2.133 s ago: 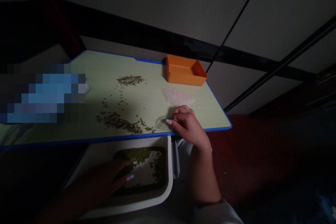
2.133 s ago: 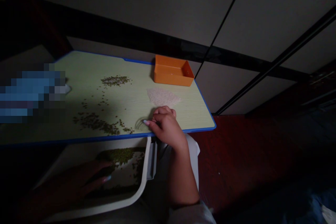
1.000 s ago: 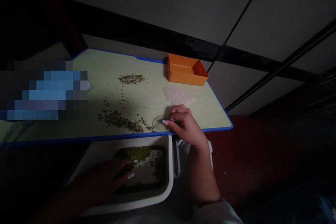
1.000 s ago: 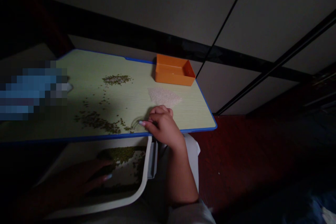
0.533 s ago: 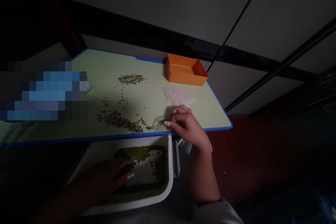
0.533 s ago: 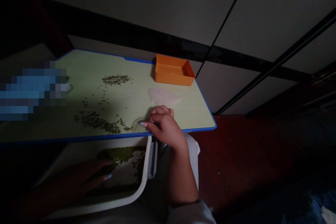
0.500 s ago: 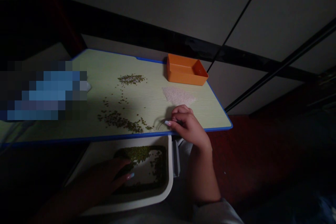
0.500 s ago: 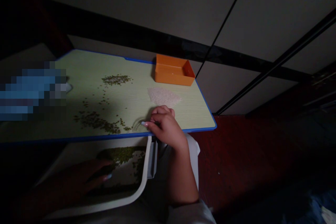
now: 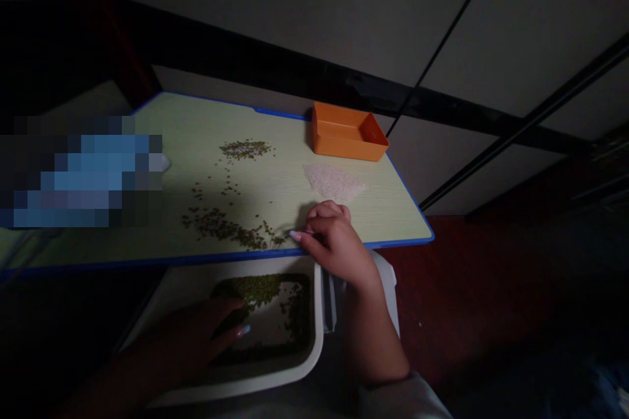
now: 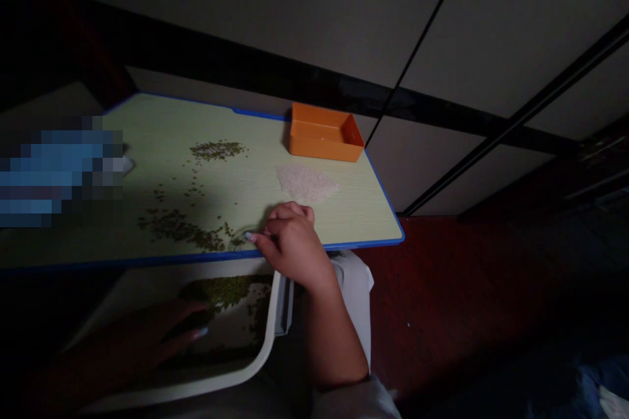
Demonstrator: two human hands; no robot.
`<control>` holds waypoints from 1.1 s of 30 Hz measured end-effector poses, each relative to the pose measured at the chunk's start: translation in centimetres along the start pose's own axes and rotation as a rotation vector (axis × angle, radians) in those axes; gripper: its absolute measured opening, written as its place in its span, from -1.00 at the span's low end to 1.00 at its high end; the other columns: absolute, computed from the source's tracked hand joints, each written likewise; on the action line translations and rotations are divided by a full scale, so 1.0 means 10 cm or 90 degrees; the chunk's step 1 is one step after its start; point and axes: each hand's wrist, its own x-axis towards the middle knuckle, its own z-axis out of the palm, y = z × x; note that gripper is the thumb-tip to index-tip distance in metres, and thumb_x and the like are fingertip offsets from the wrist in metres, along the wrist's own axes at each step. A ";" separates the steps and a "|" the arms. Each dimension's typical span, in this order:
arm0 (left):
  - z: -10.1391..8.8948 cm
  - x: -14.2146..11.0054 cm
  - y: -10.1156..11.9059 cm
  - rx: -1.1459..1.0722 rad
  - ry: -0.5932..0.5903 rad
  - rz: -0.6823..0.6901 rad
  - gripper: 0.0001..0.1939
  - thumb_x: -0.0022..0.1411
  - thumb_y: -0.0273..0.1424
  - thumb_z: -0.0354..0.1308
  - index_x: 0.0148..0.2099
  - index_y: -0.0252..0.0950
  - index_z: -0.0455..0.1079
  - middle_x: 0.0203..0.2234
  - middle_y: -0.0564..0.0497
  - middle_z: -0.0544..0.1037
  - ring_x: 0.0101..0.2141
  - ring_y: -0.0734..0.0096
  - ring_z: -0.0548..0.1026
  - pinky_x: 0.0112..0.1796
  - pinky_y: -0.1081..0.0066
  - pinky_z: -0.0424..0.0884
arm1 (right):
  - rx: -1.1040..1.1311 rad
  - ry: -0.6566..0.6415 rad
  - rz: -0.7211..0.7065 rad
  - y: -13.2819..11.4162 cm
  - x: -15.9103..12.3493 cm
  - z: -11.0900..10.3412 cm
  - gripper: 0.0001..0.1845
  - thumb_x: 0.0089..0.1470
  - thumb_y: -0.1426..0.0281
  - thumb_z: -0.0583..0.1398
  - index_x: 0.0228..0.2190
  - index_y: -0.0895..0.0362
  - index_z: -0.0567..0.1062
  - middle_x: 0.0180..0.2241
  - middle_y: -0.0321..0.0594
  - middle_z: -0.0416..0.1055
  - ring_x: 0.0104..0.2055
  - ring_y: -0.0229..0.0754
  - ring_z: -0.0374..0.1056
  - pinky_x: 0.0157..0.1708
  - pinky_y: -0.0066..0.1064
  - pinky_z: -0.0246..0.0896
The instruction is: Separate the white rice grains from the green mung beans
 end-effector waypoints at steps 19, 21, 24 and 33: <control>0.04 0.01 -0.05 0.004 -0.014 0.002 -0.36 0.40 0.14 0.07 0.27 -0.02 0.70 0.22 -0.13 0.82 0.20 -0.13 0.78 0.23 0.04 0.66 | -0.028 0.117 0.071 0.35 -0.03 -0.11 -0.60 0.35 0.40 0.40 -0.51 0.05 0.44 -0.30 -0.20 0.53 -0.07 0.01 0.41 0.05 -0.10 0.13; 0.03 0.00 -0.04 0.005 -0.010 -0.001 -0.37 0.40 0.13 0.08 0.25 -0.03 0.71 0.21 -0.16 0.82 0.19 -0.15 0.78 0.23 0.04 0.66 | -0.027 0.134 0.072 0.40 -0.03 -0.11 -0.59 0.35 0.40 0.40 -0.52 0.05 0.43 -0.32 -0.20 0.51 -0.09 0.00 0.40 0.02 -0.12 0.14; 0.05 0.01 -0.04 0.002 0.008 0.000 -0.39 0.39 0.13 0.09 0.22 -0.01 0.72 0.17 -0.14 0.84 0.17 -0.16 0.79 0.20 0.07 0.68 | 0.008 0.148 0.049 0.46 -0.06 -0.13 -0.57 0.36 0.39 0.38 -0.53 0.04 0.41 -0.34 -0.21 0.48 -0.12 -0.01 0.40 -0.03 -0.14 0.17; 0.00 -0.02 0.01 -0.021 -0.003 0.008 -0.36 0.38 0.16 0.06 0.22 -0.02 0.72 0.18 -0.16 0.83 0.17 -0.20 0.79 0.20 0.01 0.69 | 0.059 0.093 -0.036 0.39 -0.07 -0.09 -0.56 0.40 0.37 0.37 -0.52 0.03 0.41 -0.31 -0.23 0.48 -0.10 -0.03 0.42 -0.02 -0.16 0.21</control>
